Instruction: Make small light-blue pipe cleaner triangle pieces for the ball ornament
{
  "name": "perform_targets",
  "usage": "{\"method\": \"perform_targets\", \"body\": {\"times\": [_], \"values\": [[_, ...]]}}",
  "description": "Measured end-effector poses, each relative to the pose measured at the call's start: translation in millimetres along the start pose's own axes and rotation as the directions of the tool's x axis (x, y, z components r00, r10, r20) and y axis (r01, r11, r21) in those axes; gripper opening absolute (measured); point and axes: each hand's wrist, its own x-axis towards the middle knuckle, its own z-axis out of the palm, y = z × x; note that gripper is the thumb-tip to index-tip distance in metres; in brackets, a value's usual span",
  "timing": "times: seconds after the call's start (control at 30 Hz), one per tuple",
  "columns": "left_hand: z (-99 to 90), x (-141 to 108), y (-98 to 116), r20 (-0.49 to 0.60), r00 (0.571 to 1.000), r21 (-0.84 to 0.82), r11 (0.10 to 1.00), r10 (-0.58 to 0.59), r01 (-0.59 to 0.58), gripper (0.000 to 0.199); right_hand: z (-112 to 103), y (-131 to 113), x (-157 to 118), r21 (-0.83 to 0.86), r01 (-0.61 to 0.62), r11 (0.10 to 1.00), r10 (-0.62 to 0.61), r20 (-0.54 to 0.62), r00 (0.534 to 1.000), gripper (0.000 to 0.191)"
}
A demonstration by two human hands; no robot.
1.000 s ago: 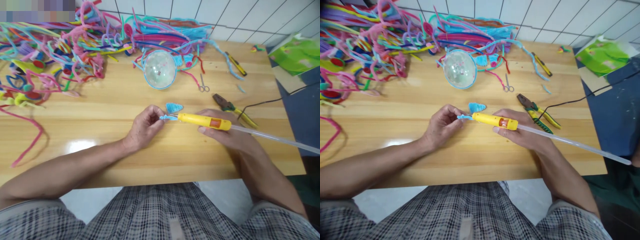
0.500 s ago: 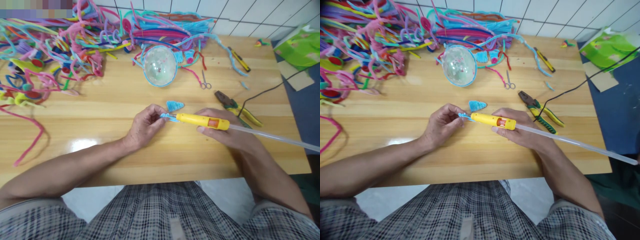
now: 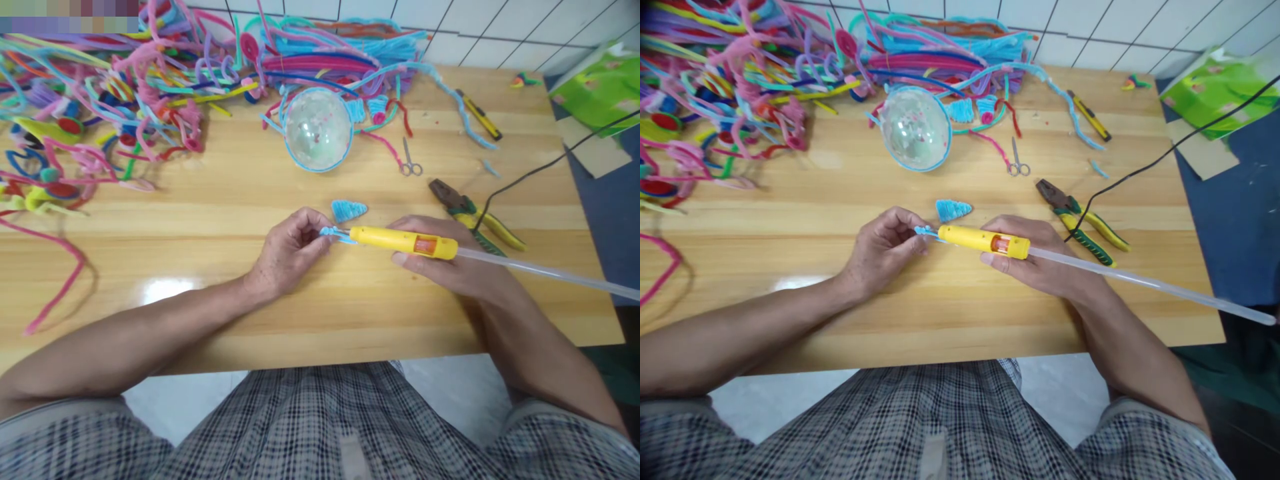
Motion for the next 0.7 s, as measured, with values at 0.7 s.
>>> {"method": "perform_targets", "body": {"times": [0.7], "values": [[1.4, 0.4, -1.7, 0.01, 1.0, -0.061, 0.998, -0.02, 0.02, 0.036, 0.5, -0.1, 0.2, 0.007, -0.009, 1.0, 0.009, -0.004, 1.0, 0.012]]}}
